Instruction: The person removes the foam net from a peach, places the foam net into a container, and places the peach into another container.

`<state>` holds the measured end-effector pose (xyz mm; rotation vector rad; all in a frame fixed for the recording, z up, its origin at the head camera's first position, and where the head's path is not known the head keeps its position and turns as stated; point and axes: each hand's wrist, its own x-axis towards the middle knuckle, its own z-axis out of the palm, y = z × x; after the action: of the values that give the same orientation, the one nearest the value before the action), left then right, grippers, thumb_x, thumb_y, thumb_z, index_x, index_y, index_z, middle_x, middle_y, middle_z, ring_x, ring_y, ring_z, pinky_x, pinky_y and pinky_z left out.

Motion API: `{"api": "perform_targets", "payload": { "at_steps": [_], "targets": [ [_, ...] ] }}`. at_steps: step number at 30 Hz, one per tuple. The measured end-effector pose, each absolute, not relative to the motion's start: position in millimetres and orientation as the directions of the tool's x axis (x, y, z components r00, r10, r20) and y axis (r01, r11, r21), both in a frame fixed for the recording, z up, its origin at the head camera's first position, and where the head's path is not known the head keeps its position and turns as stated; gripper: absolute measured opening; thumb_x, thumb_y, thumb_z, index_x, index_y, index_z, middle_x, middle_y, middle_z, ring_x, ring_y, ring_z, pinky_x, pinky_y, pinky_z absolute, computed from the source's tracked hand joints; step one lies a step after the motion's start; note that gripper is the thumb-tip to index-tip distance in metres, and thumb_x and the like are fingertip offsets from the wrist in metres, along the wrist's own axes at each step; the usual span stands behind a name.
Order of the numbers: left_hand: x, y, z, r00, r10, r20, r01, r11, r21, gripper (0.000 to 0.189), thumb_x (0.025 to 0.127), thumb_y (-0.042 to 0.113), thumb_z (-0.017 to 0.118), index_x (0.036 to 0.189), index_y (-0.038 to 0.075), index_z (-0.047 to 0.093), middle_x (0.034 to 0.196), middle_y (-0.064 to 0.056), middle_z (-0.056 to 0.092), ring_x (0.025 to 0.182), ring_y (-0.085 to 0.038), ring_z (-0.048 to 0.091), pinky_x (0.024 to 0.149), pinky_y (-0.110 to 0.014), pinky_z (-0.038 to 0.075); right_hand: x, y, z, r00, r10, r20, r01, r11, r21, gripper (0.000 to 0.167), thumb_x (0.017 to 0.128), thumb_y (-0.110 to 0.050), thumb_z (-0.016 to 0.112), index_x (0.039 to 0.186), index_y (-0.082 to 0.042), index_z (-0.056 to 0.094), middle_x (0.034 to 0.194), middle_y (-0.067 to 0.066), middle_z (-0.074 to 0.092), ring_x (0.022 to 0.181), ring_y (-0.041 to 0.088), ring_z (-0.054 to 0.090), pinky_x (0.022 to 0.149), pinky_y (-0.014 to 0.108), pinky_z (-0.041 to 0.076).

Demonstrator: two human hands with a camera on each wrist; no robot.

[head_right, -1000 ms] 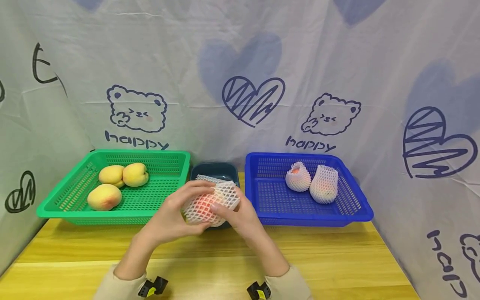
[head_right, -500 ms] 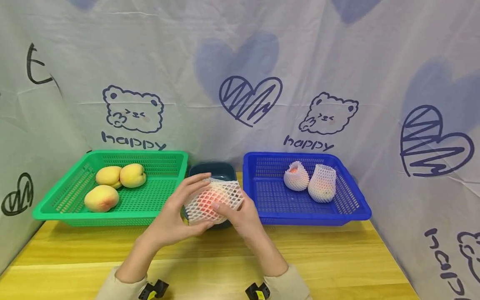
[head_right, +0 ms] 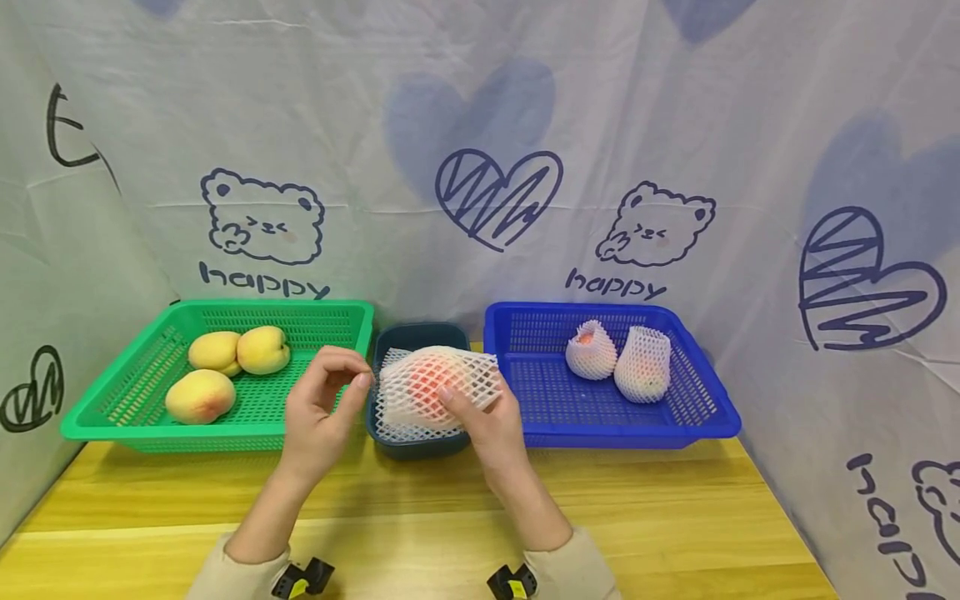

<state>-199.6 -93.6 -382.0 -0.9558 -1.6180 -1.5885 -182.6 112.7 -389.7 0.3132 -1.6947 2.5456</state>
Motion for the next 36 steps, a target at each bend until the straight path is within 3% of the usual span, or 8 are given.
{"api": "perform_targets", "payload": {
  "at_steps": [6,13,17,24,28,36],
  "targets": [
    [-198.8,-91.6,-386.1,-0.591,0.168,0.789,0.800,-0.001,0.600,0.015,0.094,-0.013,0.066,0.104,-0.003,0.069,0.102,-0.018,0.065,0.095,-0.020,0.065,0.085,-0.025,0.059,-182.6,111.3,-390.2,-0.979,-0.018,0.204,-0.177,-0.425,-0.888,0.043,0.094,-0.002,0.062,0.134,0.007,0.053,0.112,0.003,0.071,0.099,0.013,0.071,0.088,0.028,0.059],
    [-196.6,-90.8,-391.2,-0.670,0.239,0.703,0.736,0.089,0.671,0.045,0.080,-0.027,0.064,0.123,-0.013,0.061,0.134,-0.029,0.055,0.124,-0.028,0.059,0.100,-0.042,0.055,-183.4,109.9,-393.3,-0.982,-0.034,0.184,-0.155,-0.400,-0.903,0.046,0.093,-0.005,0.065,0.136,0.007,0.052,0.110,0.002,0.071,0.094,0.013,0.071,0.085,0.029,0.059],
    [-195.8,-92.3,-391.1,-0.719,0.316,0.620,0.684,0.159,0.712,0.062,0.075,-0.019,0.069,0.134,-0.010,0.057,0.145,-0.028,0.049,0.134,-0.038,0.050,0.104,-0.047,0.052,-183.4,108.3,-395.6,-0.982,-0.069,0.175,-0.137,-0.375,-0.917,0.050,0.093,-0.006,0.067,0.138,0.008,0.050,0.113,0.005,0.069,0.096,0.014,0.071,0.085,0.029,0.059],
    [-196.2,-91.2,-390.7,-0.703,0.388,0.596,0.705,0.269,0.657,0.075,0.072,0.002,0.090,0.139,0.003,0.058,0.145,-0.015,0.051,0.136,-0.031,0.049,0.111,-0.045,0.047,-181.4,104.2,-399.3,-0.970,-0.135,0.200,-0.162,-0.247,-0.955,0.068,0.088,-0.019,0.080,0.144,0.005,0.049,0.128,0.014,0.065,0.112,0.018,0.066,0.096,0.032,0.056],
    [-195.0,-90.9,-389.2,-0.707,0.395,0.587,0.703,0.298,0.646,0.074,0.070,0.005,0.093,0.137,0.005,0.059,0.143,-0.013,0.052,0.136,-0.030,0.049,0.115,-0.048,0.041,-180.5,103.3,-400.9,-0.962,-0.170,0.214,-0.177,-0.213,-0.961,0.075,0.087,-0.024,0.083,0.147,0.004,0.047,0.133,0.016,0.062,0.117,0.021,0.063,0.100,0.033,0.054],
    [-193.8,-90.0,-388.5,-0.702,0.398,0.591,0.708,0.294,0.642,0.070,0.070,0.003,0.094,0.132,0.005,0.063,0.135,-0.012,0.054,0.125,-0.025,0.053,0.107,-0.043,0.048,-180.0,104.7,-401.1,-0.963,-0.170,0.209,-0.175,-0.192,-0.966,0.081,0.086,-0.033,0.087,0.148,0.002,0.047,0.136,0.017,0.061,0.119,0.021,0.062,0.100,0.032,0.054]
  ]
}}
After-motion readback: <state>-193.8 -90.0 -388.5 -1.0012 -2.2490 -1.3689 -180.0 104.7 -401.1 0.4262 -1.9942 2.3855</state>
